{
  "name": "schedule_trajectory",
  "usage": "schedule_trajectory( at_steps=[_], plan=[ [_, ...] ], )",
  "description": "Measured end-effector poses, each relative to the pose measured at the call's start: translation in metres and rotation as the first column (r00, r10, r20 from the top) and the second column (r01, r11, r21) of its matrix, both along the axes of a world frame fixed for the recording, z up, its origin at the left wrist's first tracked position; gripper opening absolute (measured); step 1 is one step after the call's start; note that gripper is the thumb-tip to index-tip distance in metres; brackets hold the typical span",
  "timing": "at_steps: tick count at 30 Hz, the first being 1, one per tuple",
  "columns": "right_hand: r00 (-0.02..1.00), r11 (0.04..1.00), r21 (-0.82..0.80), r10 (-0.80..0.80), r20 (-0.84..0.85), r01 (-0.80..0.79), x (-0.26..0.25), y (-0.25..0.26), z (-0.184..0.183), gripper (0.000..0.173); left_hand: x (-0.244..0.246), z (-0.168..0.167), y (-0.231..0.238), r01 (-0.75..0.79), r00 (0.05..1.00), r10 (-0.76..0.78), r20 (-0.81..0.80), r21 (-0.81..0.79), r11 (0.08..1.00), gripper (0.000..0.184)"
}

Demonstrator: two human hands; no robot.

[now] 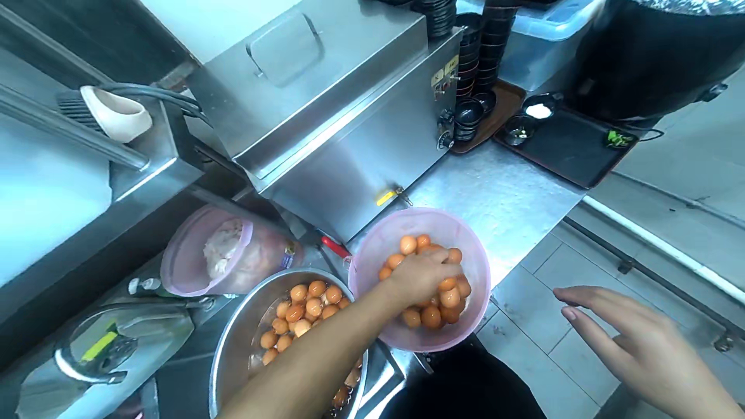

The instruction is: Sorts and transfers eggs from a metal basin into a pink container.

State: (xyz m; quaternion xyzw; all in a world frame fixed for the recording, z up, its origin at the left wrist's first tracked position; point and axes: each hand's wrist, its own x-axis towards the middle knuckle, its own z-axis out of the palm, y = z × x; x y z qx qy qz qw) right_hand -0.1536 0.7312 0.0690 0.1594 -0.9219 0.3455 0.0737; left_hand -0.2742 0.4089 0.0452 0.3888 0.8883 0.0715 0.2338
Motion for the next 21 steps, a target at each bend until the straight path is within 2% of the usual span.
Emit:
schedule_trajectory(
  at_steps=[4,9,12,17,21],
  plan=[
    [1.0,1.0,-0.001,0.019,0.01,-0.019,-0.015,-0.002,-0.003,0.037,0.005,-0.004,-0.009,-0.087,0.996,0.088,-0.01,0.039,0.995,0.044],
    [0.998,0.998,-0.009,0.064,0.014,-0.063,-0.029,-0.003,-0.005,0.036,0.009,-0.009,-0.016,-0.168,0.986,0.167,0.023,0.044,0.985,0.054],
    [0.997,0.997,-0.003,0.079,0.018,-0.079,-0.033,-0.005,-0.005,0.036,0.01,-0.01,-0.015,-0.165,0.986,0.166,-0.007,0.021,0.986,0.055],
    [0.995,0.995,0.012,0.098,0.016,-0.098,-0.036,-0.006,-0.007,0.037,0.009,0.0,-0.015,-0.123,0.991,0.127,-0.042,0.075,0.99,0.042],
    [0.996,0.996,0.02,0.087,0.034,-0.088,-0.035,-0.009,-0.01,0.037,-0.021,0.007,-0.011,-0.352,0.936,0.352,0.021,0.123,0.928,0.042]
  ],
)
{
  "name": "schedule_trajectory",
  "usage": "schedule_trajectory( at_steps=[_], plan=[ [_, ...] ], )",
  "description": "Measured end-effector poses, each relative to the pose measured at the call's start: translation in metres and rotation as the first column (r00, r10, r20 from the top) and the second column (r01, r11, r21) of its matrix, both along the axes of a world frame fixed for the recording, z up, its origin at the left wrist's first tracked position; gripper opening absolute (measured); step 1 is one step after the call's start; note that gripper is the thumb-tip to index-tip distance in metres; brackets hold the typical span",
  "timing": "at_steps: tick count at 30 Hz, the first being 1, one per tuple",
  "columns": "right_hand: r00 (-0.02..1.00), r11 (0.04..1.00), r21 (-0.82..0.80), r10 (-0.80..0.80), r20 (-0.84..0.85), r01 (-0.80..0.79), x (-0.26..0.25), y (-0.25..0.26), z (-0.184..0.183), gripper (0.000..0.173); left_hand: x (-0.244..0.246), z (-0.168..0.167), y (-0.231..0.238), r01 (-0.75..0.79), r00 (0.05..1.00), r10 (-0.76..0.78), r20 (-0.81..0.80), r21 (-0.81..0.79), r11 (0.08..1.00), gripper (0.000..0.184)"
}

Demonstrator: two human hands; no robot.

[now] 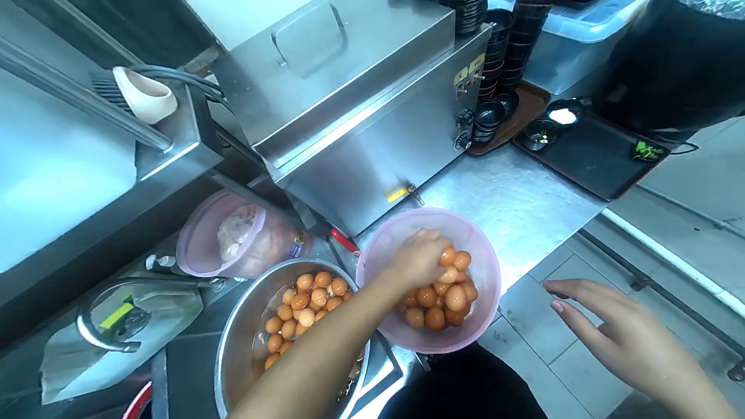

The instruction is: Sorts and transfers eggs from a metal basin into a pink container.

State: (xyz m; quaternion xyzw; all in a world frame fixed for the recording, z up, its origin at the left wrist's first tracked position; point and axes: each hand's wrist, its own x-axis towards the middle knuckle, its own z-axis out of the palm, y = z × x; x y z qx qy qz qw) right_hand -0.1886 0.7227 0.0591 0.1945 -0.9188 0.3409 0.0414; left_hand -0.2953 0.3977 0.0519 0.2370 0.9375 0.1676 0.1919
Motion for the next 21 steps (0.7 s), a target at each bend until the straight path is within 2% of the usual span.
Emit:
schedule_trajectory(
  at_steps=[2,5,10,15,18,21],
  plan=[
    [1.0,1.0,0.003,0.017,0.001,-0.017,0.0,-0.005,-0.003,0.038,-0.014,-0.005,0.007,-0.158,0.984,0.159,0.075,-0.023,0.987,0.049],
    [0.999,0.998,-0.03,0.051,-0.004,-0.051,0.002,-0.012,-0.003,0.037,-0.017,-0.011,0.023,-0.309,0.944,0.317,0.089,-0.086,0.947,0.053],
    [0.997,0.998,-0.033,0.054,0.056,-0.052,0.01,-0.011,-0.01,0.036,-0.008,-0.012,0.037,-0.337,0.935,0.352,0.044,-0.199,0.92,0.058],
    [0.968,0.983,-0.035,0.185,0.172,-0.182,0.005,-0.022,0.014,0.033,0.0,0.006,0.039,-0.366,0.923,0.381,0.041,-0.207,0.907,0.062],
    [0.957,0.971,-0.025,0.238,0.167,-0.237,-0.002,-0.036,0.028,0.033,0.022,0.051,0.015,-0.407,0.913,0.408,0.015,-0.042,0.912,0.045],
    [0.939,0.944,-0.073,0.327,0.102,-0.321,-0.006,-0.055,0.047,0.032,0.075,0.128,-0.063,-0.466,0.885,0.452,0.114,0.237,0.853,0.036]
  ],
)
